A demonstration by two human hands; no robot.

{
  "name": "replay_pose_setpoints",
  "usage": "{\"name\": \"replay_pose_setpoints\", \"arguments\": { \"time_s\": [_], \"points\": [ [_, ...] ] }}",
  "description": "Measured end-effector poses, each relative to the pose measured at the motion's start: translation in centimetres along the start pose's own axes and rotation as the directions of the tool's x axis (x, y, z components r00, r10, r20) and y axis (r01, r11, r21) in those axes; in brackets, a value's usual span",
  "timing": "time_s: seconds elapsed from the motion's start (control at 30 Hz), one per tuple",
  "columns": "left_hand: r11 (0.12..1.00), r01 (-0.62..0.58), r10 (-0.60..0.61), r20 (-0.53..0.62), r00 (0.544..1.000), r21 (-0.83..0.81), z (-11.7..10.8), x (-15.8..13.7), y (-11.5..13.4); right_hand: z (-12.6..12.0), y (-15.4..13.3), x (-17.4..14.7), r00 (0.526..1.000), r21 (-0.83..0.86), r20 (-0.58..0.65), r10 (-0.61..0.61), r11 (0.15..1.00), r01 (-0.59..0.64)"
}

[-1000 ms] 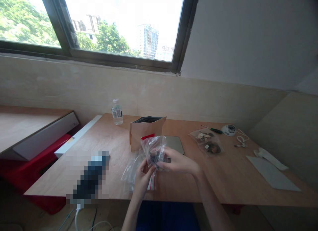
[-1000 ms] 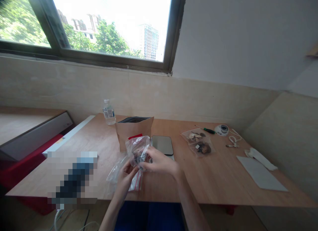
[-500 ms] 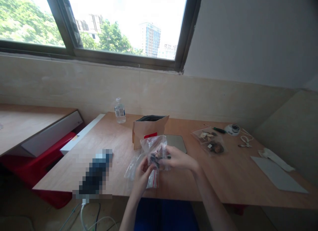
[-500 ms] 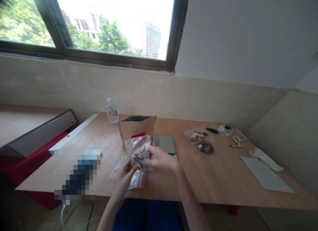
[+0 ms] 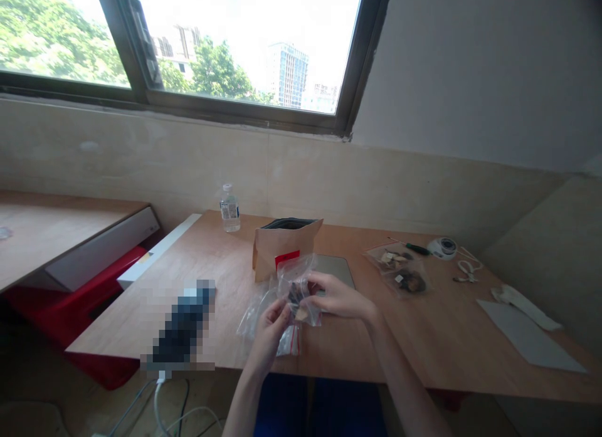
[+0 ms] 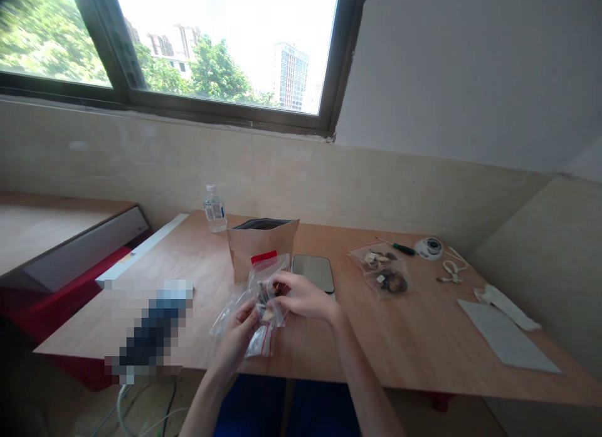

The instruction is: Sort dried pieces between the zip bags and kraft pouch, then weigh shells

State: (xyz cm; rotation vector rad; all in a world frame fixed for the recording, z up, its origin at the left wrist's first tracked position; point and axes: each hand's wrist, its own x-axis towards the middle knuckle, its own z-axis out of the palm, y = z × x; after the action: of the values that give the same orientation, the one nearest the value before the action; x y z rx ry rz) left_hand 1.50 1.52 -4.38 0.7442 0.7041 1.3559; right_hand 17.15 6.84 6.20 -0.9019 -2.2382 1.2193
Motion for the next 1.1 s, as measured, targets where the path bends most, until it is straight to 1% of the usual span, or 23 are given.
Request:
{"name": "replay_pose_setpoints", "arguments": {
  "time_s": [0.13,0.3,0.4,0.5,0.57,0.63,0.7,0.73,0.77,0.8,0.87,0.9,0.93,0.97,1.0,1.1],
  "points": [
    [0.997,0.019,-0.021,-0.031,0.999,-0.081,0.2,0.2,-0.2,0.1,0.1,-0.1,0.995,-0.029,-0.099,0.020,0.999,-0.023],
    [0.994,0.029,-0.033,-0.038,0.999,-0.104,0.4,0.2,-0.3,-0.1,0.6,-0.4,0.991,-0.005,-0.131,0.024,1.000,-0.025],
    [0.994,0.029,-0.035,-0.058,0.998,-0.108,0.3,0.2,-0.4,0.1,1.2,-0.3,0.988,0.112,-0.147,0.051,0.993,-0.034],
    [0.994,0.018,-0.029,-0.102,0.994,-0.111,0.2,0.3,-0.4,0.1,1.8,-0.1,0.980,0.255,-0.193,0.046,0.967,0.005],
    [0.993,0.001,-0.017,-0.141,0.990,-0.119,0.1,0.4,-0.4,-0.2,2.0,-0.1,0.969,0.297,-0.245,0.027,0.954,0.048],
    [0.990,-0.010,-0.016,-0.183,0.983,-0.140,0.0,0.4,-0.2,-0.8,1.8,0.1,0.953,0.293,-0.302,0.014,0.953,0.079],
    [0.985,-0.018,-0.019,-0.217,0.976,-0.169,0.1,0.3,0.0,-1.5,1.2,0.5,0.923,0.267,-0.385,-0.004,0.957,0.115],
    [0.984,-0.024,-0.018,-0.227,0.974,-0.177,0.1,0.3,0.1,-1.9,0.9,0.9,0.897,0.246,-0.441,-0.022,0.958,0.144],
    [0.983,-0.029,-0.014,-0.233,0.972,-0.180,0.2,0.2,0.2,-2.3,0.5,1.4,0.862,0.221,-0.505,-0.047,0.958,0.182],
    [0.984,-0.034,-0.009,-0.234,0.972,-0.176,0.3,0.2,0.3,-2.7,0.2,2.1,0.817,0.191,-0.571,-0.077,0.956,0.224],
    [0.987,-0.037,0.001,-0.223,0.975,-0.158,0.4,0.1,0.5,-3.3,-0.3,3.7,0.716,0.111,-0.683,-0.144,0.948,0.298],
    [0.988,-0.035,0.002,-0.216,0.976,-0.151,0.4,0.0,0.5,-3.5,-0.3,4.6,0.673,0.066,-0.718,-0.178,0.945,0.321],
    [0.988,-0.034,0.002,-0.214,0.977,-0.149,0.3,0.0,0.5,-3.6,-0.3,5.4,0.642,0.018,-0.737,-0.211,0.943,0.331],
    [0.988,-0.034,0.000,-0.218,0.976,-0.152,0.3,0.0,0.5,-3.7,-0.2,6.2,0.627,-0.034,-0.740,-0.242,0.945,0.324],
    [0.987,-0.036,0.000,-0.222,0.975,-0.157,0.1,0.0,0.4,-3.7,0.0,6.9,0.629,-0.087,-0.729,-0.269,0.949,0.305],
    [0.986,-0.054,0.019,-0.210,0.977,-0.158,-0.4,-0.1,0.2,-3.5,0.6,8.3,0.678,-0.223,-0.665,-0.312,0.950,0.219]
  ]
}}
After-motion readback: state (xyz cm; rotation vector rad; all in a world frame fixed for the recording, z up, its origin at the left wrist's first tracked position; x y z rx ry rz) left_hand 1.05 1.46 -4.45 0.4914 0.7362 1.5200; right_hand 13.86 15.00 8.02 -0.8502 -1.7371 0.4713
